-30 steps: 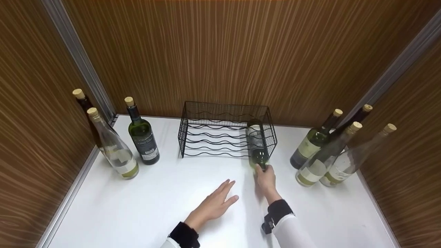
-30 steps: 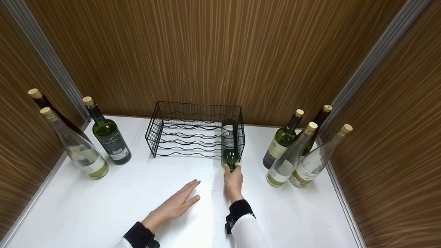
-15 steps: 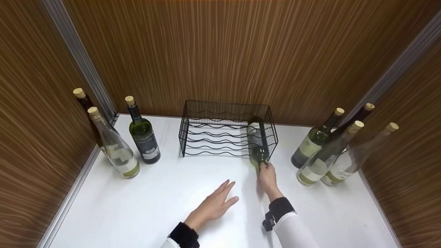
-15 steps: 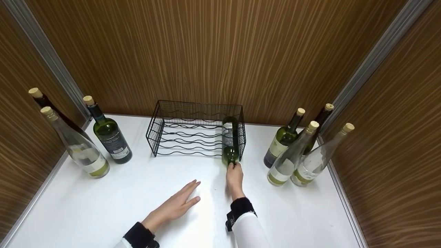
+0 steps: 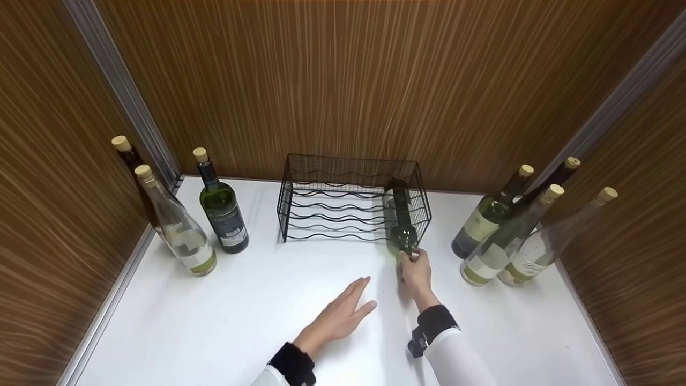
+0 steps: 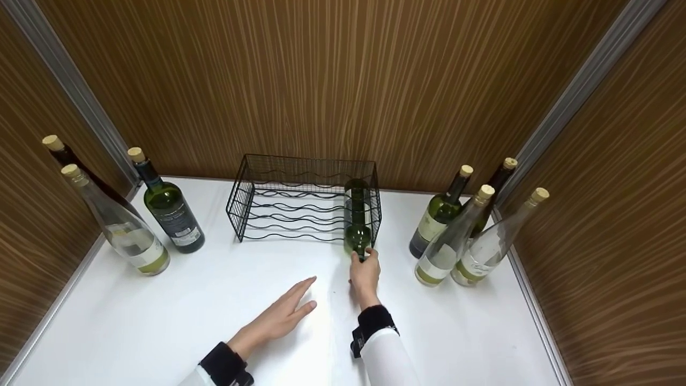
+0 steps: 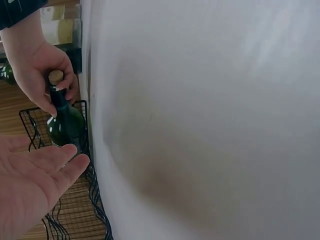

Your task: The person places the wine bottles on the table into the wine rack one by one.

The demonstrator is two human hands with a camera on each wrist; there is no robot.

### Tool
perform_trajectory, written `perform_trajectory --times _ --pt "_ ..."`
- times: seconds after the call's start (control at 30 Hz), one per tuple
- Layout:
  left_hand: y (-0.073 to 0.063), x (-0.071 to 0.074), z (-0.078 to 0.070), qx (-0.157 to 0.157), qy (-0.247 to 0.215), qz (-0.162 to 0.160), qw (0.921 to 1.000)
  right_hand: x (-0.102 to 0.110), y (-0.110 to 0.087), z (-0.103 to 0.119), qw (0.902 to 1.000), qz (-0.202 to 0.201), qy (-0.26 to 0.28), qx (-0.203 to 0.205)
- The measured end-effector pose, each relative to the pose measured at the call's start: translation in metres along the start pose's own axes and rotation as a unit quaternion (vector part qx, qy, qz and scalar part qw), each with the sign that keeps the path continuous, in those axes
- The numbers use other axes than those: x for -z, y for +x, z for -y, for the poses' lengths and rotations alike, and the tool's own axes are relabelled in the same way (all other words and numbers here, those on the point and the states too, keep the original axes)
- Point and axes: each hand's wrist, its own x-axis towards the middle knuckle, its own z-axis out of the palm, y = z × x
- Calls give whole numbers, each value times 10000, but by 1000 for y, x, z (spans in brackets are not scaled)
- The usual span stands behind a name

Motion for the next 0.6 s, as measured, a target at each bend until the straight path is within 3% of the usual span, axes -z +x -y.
perform_trajectory --times 0.13,0.27,0.37,0.6 --pt "7 -3 -5 1 -260 -129 9996 2 1 -3 9988 360 119 -320" --pt "13 -7 -9 79 -495 -201 9985 4 0 -7 9904 758 988 -596" --pt "17 -10 -10 135 -619 -209 9978 7 0 -10 9838 891 1443 -580" --pt "22 -13 -10 300 -845 -142 9959 9 0 -9 9821 915 1551 -559"
